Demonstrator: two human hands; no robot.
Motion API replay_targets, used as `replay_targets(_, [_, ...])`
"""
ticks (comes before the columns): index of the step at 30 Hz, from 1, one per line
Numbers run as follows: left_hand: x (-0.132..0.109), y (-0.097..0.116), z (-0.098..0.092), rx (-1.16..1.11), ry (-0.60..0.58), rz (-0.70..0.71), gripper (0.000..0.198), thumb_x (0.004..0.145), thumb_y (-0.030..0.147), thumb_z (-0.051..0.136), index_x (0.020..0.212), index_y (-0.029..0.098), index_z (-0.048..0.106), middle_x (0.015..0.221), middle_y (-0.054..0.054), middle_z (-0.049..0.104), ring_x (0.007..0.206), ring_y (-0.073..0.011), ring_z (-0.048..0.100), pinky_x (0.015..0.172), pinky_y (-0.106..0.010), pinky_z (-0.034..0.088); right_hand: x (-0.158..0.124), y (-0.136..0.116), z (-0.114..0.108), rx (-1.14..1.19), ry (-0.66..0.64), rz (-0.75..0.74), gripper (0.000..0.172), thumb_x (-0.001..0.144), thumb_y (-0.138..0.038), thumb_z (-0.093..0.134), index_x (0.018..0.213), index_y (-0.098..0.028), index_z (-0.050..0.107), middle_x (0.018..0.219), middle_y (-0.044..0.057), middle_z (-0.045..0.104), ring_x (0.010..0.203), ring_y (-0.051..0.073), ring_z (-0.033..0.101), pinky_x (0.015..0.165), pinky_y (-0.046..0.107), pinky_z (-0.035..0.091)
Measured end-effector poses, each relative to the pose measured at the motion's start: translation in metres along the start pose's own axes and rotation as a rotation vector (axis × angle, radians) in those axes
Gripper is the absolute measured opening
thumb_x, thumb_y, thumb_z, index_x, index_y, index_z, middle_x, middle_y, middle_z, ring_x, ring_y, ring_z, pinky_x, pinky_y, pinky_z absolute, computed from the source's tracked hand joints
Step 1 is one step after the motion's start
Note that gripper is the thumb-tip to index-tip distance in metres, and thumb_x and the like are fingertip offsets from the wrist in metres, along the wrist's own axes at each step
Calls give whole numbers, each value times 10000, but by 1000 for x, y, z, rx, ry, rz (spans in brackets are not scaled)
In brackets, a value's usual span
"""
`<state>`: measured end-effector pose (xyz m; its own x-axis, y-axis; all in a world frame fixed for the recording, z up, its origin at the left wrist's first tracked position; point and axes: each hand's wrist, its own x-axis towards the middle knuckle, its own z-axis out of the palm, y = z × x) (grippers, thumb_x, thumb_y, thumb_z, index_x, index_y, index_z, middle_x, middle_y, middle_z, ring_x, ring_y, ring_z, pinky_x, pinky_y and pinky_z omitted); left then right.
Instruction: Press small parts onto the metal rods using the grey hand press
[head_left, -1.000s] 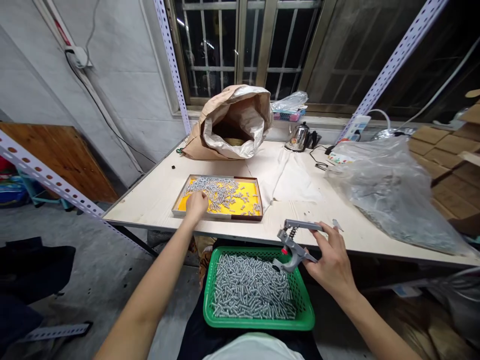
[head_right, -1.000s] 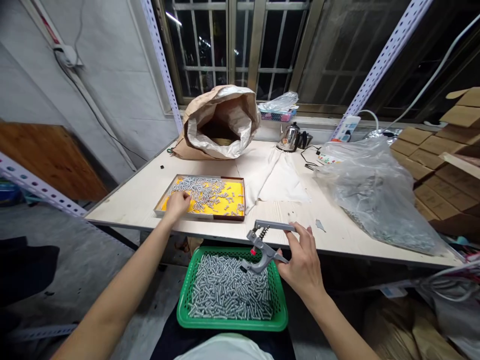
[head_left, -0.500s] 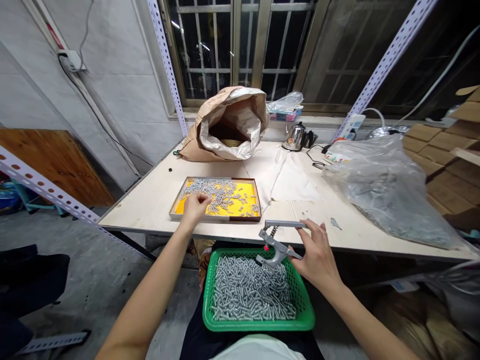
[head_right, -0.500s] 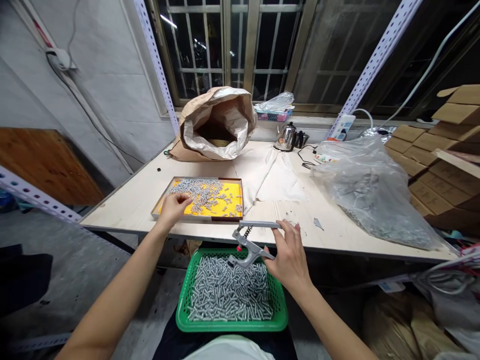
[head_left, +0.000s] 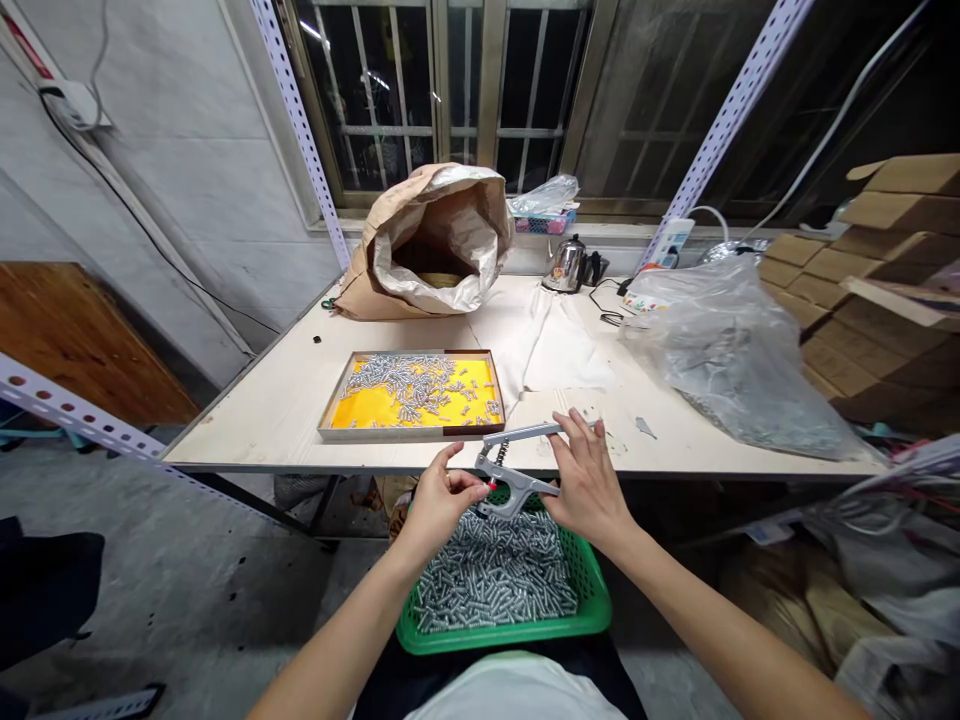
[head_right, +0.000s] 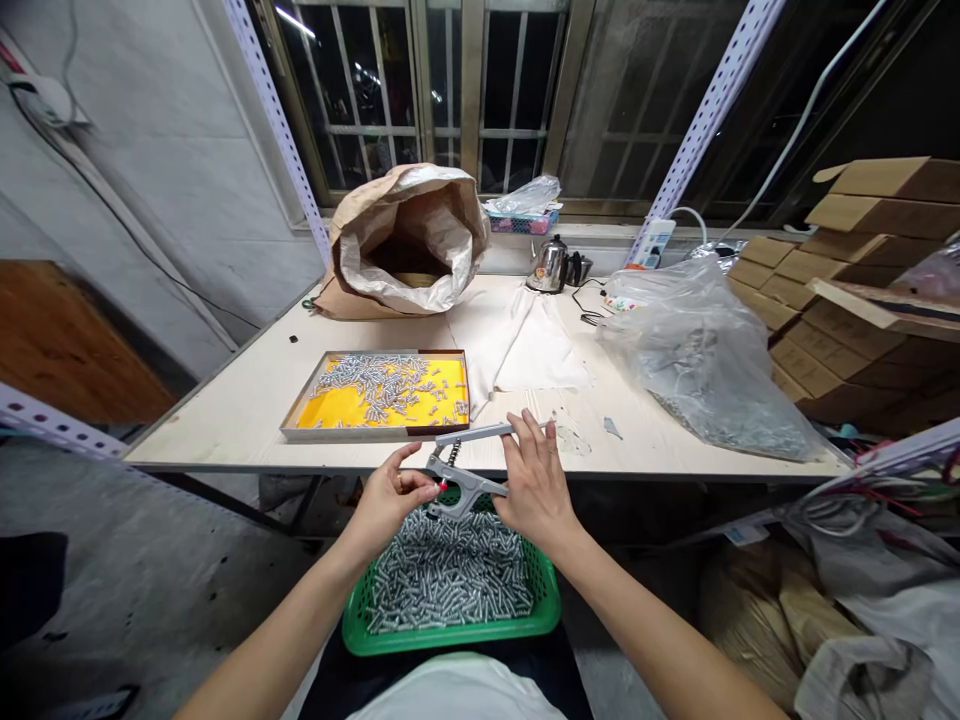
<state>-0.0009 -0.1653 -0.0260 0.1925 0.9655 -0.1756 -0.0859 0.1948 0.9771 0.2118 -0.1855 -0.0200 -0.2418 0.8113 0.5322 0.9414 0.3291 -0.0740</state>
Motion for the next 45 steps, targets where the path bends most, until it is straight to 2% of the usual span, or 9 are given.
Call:
replay_targets(4, [-5,1,2,124,-16,25,810,640,238,733,1339,120,342,642,28,643,611,-147,585,622,-264,399,-1,-3,0,8,-3,15,617,628,-232,623,1205,-87,459,1399,191,374,1387,328,186,1147,556,128])
replay_targets(9, [-12,5,2,353,-111,72,803,691,169,661,1403,137,291,701,3,675,700,-178,618,713,-293,431,-4,-7,1,10,11,26,615,606,-221,606,1186,-77,461,1415,206,353,1389,332,177,1143,562,122])
replay_targets(14, [-14,8,1,473,-130,80,816,709,176,643,1427,124,259,742,-18,692,767,-205,639,774,-316,436,-4,-9,3,-13,35,22,615,612,-225,590,1195,-75,461,1414,207,362,1385,328,192,1143,563,92])
replay_targets(21, [-19,14,4,596,-159,107,829,721,160,615,1447,114,218,741,-6,696,766,-198,637,815,-320,431,-3,-9,3,-62,-3,8,636,597,-243,601,1194,-67,471,1445,201,333,1384,320,197,1147,564,32])
replay_targets(33, [-22,13,8,586,-184,72,873,707,129,613,1463,85,178,754,-16,703,776,-191,634,832,-308,423,-9,-5,1,-104,-20,-22,606,612,-294,589,1171,-85,487,1459,200,315,1372,323,220,1127,596,7])
replay_targets(39, [-19,8,8,337,-185,-41,949,675,162,671,1459,51,146,752,-35,687,778,-201,631,778,-306,424,-6,-4,-2,-120,12,-8,545,632,-319,577,1128,-106,503,1430,204,359,1344,323,270,1125,589,38])
replay_targets(45, [-23,8,4,317,-191,15,922,700,181,665,1464,105,154,773,-24,685,800,-192,629,799,-309,411,-3,-6,-6,-139,-4,7,543,623,-377,608,1085,-103,529,1384,207,414,1304,327,321,1130,577,35])
